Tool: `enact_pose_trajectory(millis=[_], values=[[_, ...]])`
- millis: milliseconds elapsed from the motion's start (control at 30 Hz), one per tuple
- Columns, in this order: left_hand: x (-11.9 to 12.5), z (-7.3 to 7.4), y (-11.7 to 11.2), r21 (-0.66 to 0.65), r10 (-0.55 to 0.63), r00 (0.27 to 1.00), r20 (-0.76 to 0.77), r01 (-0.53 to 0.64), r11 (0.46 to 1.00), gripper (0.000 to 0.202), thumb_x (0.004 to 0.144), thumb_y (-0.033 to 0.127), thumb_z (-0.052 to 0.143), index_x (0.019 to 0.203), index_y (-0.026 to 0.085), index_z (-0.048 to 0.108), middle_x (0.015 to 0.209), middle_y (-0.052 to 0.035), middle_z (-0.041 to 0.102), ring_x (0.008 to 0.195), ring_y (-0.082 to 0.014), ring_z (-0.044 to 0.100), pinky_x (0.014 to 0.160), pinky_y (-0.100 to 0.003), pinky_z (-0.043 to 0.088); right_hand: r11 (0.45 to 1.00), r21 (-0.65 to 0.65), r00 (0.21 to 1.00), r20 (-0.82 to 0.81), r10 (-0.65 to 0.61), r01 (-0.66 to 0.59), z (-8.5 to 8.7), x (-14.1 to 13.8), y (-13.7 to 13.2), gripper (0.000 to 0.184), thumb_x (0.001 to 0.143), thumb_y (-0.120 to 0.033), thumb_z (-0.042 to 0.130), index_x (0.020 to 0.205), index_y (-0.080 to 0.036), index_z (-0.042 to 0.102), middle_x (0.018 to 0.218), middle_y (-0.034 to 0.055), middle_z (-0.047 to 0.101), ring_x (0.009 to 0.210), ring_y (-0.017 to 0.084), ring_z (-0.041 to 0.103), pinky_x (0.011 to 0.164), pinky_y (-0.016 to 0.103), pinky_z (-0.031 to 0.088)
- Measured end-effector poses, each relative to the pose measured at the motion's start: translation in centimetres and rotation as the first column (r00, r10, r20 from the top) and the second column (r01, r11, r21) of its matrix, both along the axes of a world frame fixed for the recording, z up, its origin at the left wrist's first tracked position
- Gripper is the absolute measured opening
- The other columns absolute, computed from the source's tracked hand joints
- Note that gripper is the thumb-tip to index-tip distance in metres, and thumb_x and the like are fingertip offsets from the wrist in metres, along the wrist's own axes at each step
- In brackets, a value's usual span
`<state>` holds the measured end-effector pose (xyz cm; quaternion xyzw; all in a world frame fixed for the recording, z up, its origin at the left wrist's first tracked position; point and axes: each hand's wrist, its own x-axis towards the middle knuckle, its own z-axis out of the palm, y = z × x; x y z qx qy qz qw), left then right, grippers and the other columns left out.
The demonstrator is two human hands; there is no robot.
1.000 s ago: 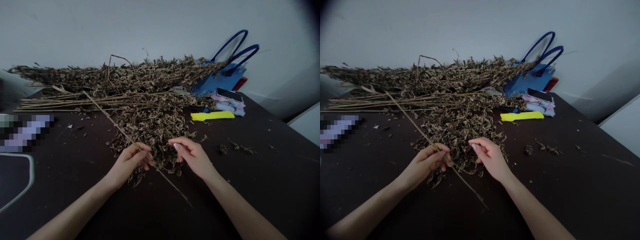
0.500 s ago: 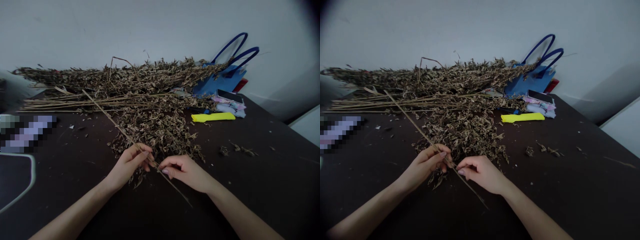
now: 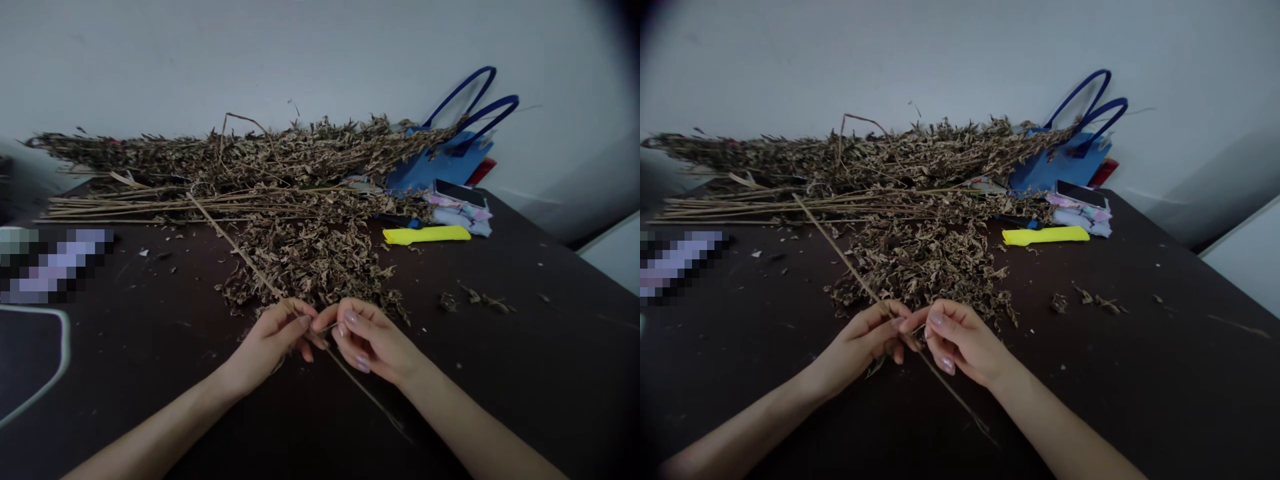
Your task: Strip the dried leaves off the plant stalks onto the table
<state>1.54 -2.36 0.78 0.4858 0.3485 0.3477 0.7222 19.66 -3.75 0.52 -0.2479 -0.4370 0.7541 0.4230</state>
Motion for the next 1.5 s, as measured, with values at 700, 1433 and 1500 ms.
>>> enact_pose_trajectory(millis=[700,1433,1500], values=[[0.5,-0.2,-0.6,0.015,-0.014,1.000,0.002,0.014,1.000,0.015,0.085,0.028,0.052,0.089,0.013,0.051,0.071,-0.0058,0.063,0.063,-0.0157,0.061,0.056,-0.027,0.050,0.911,0.384,0.758,0.546,-0.355,0.150,0.9,0.1,-0.5,0.020,0.088,-0.034,0.047,0.096,-0.020,0.061,0.081,0.0017,0.059,0.051,0.006,0.049,0.048,0.021,0.041],[0.4,-0.1,-0.8,0.016,-0.049,0.990,0.131,0.047,0.999,0.011,0.088,0.026,0.049,0.088,0.015,0.045,0.075,-0.0066,0.063,0.070,-0.0183,0.064,0.057,-0.027,0.048,0.981,0.106,0.965,0.189,-0.182,0.164,-0.2,-1.0,-0.5,0.011,0.083,-0.030,0.057,0.082,-0.019,0.057,0.071,-0.0029,0.052,0.046,0.004,0.042,0.046,0.020,0.043],[0.4,0.0,-0.9,0.031,-0.046,0.991,0.122,0.043,0.999,0.011,0.088,0.026,0.048,0.087,0.016,0.043,0.074,-0.0061,0.063,0.069,-0.0183,0.065,0.057,-0.027,0.049,0.988,0.039,0.981,0.123,-0.150,0.147,-0.5,-1.1,-0.6,0.012,0.085,-0.030,0.054,0.083,-0.019,0.056,0.062,-0.0052,0.049,0.040,0.003,0.036,0.041,0.019,0.041]])
